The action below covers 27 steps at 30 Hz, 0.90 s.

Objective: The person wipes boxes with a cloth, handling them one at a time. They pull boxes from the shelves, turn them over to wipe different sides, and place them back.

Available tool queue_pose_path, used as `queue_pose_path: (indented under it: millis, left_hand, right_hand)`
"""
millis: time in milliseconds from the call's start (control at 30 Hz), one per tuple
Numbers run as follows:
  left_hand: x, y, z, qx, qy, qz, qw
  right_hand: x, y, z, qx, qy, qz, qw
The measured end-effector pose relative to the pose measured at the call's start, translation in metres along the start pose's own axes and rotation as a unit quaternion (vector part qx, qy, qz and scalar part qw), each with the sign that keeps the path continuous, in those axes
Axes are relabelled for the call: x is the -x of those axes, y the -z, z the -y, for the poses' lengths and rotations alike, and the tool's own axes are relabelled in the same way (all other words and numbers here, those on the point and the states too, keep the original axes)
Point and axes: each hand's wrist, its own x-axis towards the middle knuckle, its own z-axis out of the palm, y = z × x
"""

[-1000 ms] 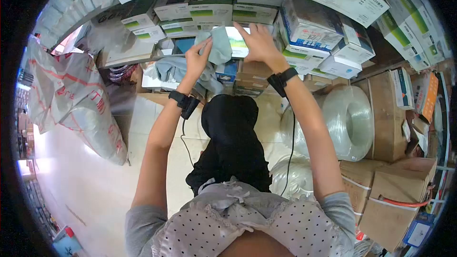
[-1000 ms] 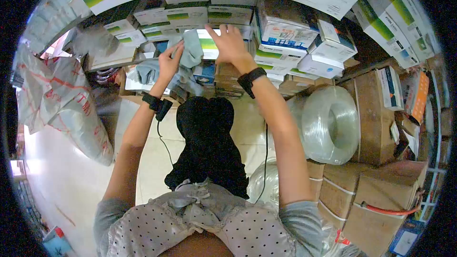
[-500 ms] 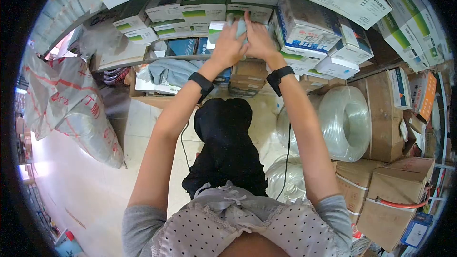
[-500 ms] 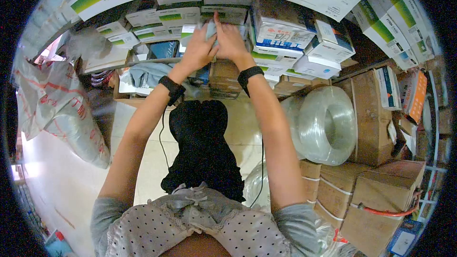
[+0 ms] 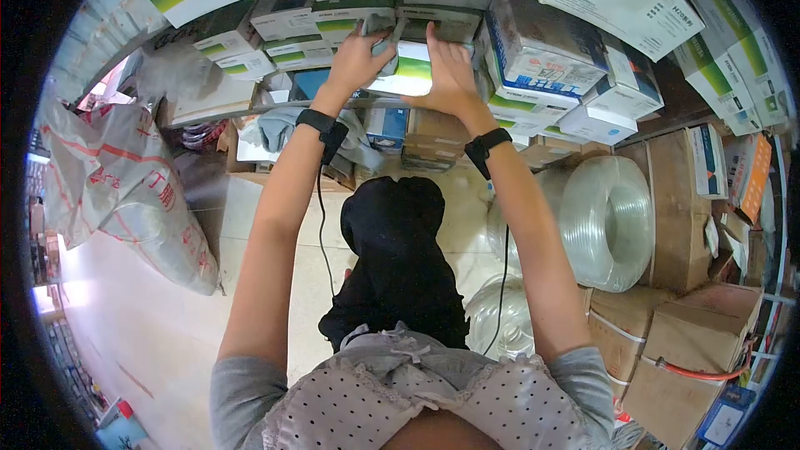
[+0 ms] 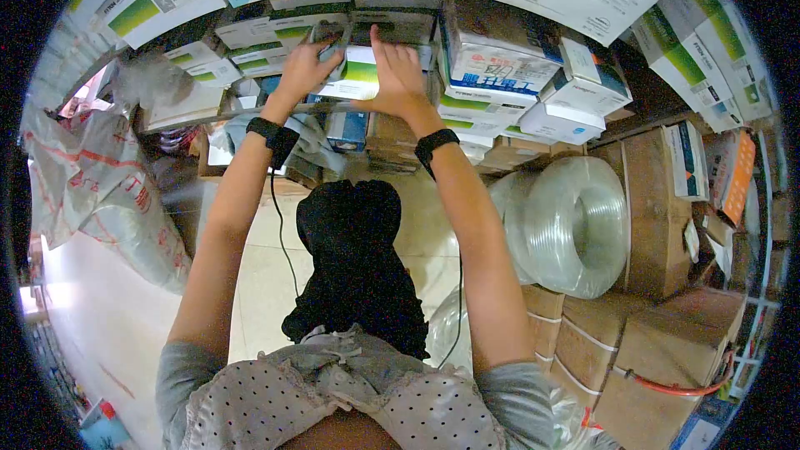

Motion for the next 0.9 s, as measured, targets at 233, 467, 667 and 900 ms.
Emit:
queue_pose_path:
  millis: [233, 467, 667, 900]
  left_hand:
    - [-0.023, 0.002, 0.029, 0.024, -0.002, 0.086, 0.996]
    - [-0.003, -0.038, 0.042, 0.01, 0.002, 0.267, 0.964]
    - [-0.006, -0.052, 0.052, 0.032, -0.011, 0.279, 0.96]
    - [0.016, -0.077, 0.035, -0.139, -0.094, 0.102, 0.98]
  right_hand:
    - [0.022, -0.015, 0.001, 0.022, 0.077, -0.069, 0.994]
    - [0.066, -0.05, 0.004, 0.124, 0.102, -0.04, 0.986]
    - [0.073, -0.06, 0.013, 0.105, 0.057, -0.026, 0.992]
    - [0.112, -0.095, 0.024, 0.137, 0.054, -0.102, 0.984]
